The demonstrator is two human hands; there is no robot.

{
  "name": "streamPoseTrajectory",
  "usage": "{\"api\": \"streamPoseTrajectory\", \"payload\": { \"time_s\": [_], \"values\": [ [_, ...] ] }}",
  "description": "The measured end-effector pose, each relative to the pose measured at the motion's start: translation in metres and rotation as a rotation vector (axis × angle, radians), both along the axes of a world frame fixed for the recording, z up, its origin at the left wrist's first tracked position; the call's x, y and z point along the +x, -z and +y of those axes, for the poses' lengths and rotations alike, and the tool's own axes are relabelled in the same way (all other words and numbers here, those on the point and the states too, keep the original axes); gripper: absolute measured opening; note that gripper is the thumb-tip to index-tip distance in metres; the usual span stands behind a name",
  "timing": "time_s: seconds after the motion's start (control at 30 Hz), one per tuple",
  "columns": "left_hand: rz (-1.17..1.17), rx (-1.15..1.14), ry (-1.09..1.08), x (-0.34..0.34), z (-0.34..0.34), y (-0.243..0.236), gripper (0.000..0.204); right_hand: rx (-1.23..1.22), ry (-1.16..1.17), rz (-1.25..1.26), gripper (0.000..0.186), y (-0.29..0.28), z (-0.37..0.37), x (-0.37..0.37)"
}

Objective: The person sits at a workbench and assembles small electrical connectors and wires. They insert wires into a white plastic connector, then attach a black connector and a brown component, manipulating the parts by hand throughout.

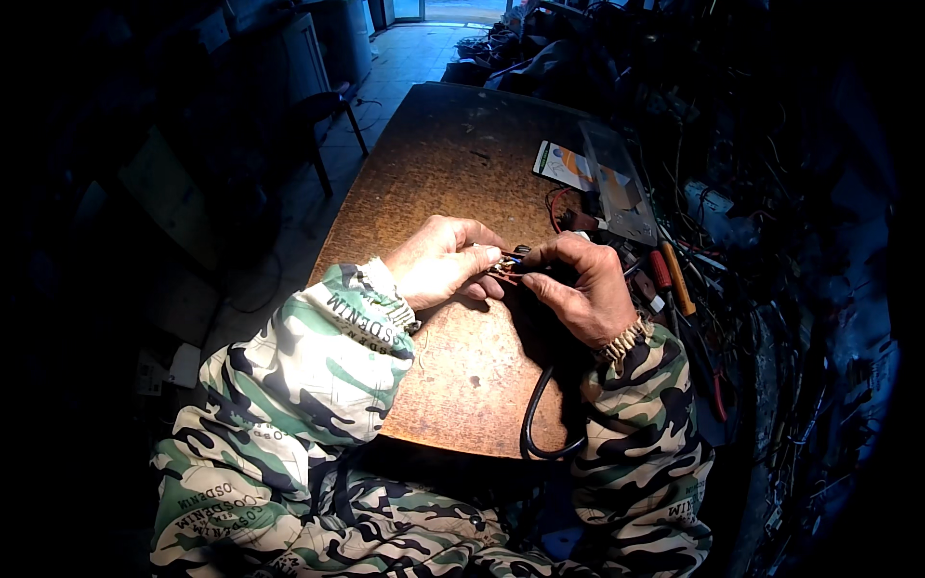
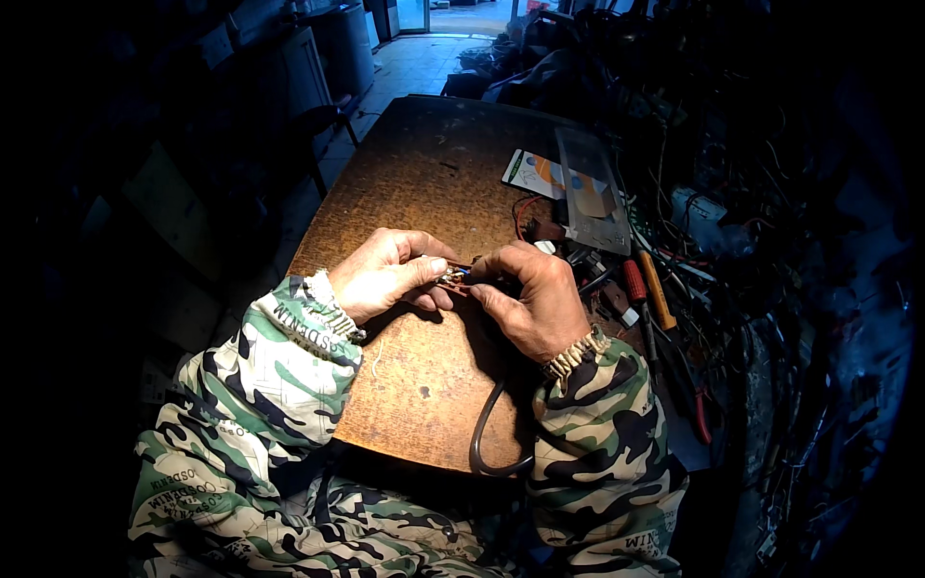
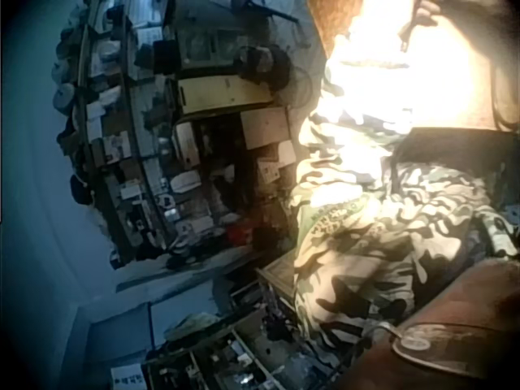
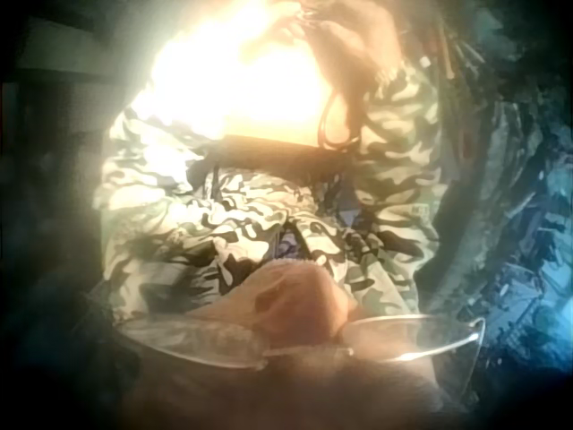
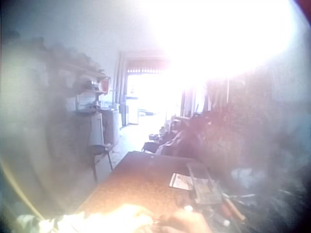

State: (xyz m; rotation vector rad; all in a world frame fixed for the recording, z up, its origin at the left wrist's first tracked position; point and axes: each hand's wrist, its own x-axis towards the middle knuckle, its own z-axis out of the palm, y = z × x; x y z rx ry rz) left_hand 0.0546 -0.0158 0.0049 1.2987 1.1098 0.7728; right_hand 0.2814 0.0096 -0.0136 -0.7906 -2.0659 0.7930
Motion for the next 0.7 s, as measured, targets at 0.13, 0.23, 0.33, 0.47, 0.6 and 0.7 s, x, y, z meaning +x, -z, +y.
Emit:
{"api": "streamPoseTrajectory", "payload": {
  "time_s": [0.13, 0.23, 0.33, 0.47, 0.6, 0.7],
  "values": [
    [0.022, 0.045, -0.042, 0.004, -0.004, 0.002, 0.03, -0.052, 0.004, 0.003, 0.016, 0.0, 0.0, -0.002],
    [0.001, 0.039, -0.058, 0.006, -0.005, 0.002, 0.03, -0.065, -0.002, -0.012, 0.017, 0.001, 0.0, -0.002],
    [0.019, 0.023, -0.023, 0.007, -0.006, 0.001, 0.035, -0.157, -0.021, 0.008, 0.017, 0.0, 0.001, -0.001],
    [0.015, 0.03, -0.026, 0.01, -0.005, 0.001, 0.035, -0.277, -0.038, 0.01, 0.016, -0.008, 0.0, 0.002],
    [0.024, 0.053, -0.048, 0.013, -0.008, 0.003, 0.034, -0.319, -0.053, 0.023, 0.017, -0.006, 0.001, 0.003],
    [0.03, 0.064, -0.068, 0.01, -0.011, 0.002, 0.033, -0.311, -0.069, 0.017, 0.017, -0.006, 0.003, -0.001]
  ]
}}
